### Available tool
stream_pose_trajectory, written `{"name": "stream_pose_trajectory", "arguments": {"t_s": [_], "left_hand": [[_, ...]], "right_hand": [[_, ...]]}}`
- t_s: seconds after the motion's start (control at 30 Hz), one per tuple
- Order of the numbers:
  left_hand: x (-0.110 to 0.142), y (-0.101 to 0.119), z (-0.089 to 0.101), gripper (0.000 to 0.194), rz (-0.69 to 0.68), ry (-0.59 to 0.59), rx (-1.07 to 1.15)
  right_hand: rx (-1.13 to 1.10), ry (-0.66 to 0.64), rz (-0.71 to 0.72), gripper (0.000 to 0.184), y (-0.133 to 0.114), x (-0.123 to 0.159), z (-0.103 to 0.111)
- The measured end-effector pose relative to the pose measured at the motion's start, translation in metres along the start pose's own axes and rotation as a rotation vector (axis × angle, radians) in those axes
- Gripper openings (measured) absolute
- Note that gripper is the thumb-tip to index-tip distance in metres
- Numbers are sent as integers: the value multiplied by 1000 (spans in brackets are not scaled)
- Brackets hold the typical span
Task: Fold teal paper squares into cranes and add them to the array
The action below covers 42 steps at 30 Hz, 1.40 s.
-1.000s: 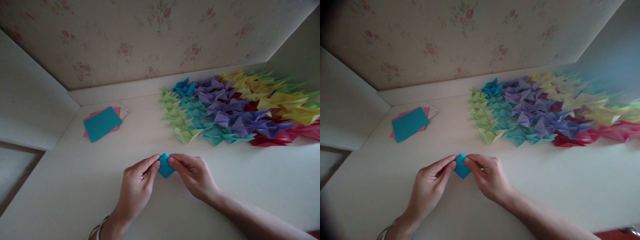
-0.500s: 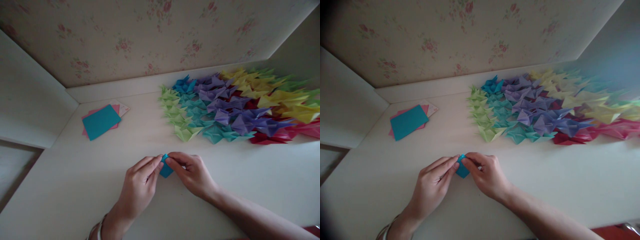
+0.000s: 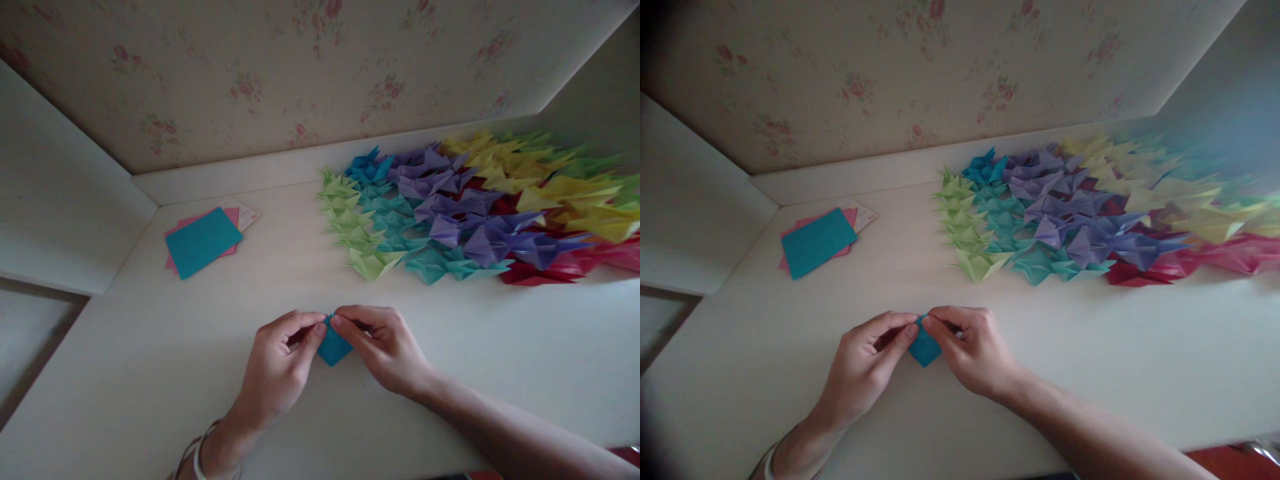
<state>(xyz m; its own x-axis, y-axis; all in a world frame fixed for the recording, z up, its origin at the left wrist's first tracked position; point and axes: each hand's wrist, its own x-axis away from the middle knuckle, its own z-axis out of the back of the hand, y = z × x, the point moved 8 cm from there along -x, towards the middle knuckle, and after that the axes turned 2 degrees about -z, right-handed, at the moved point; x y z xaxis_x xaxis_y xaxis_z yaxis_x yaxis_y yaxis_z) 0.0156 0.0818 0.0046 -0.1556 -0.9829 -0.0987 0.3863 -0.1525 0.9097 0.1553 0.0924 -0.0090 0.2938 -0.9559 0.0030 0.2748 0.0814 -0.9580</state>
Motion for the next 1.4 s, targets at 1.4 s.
{"name": "stream_pose_trajectory", "arguments": {"t_s": [1.4], "left_hand": [[7, -17, -12, 41, 326, -131, 191]], "right_hand": [[-419, -193, -228, 41, 21, -1, -11]]}}
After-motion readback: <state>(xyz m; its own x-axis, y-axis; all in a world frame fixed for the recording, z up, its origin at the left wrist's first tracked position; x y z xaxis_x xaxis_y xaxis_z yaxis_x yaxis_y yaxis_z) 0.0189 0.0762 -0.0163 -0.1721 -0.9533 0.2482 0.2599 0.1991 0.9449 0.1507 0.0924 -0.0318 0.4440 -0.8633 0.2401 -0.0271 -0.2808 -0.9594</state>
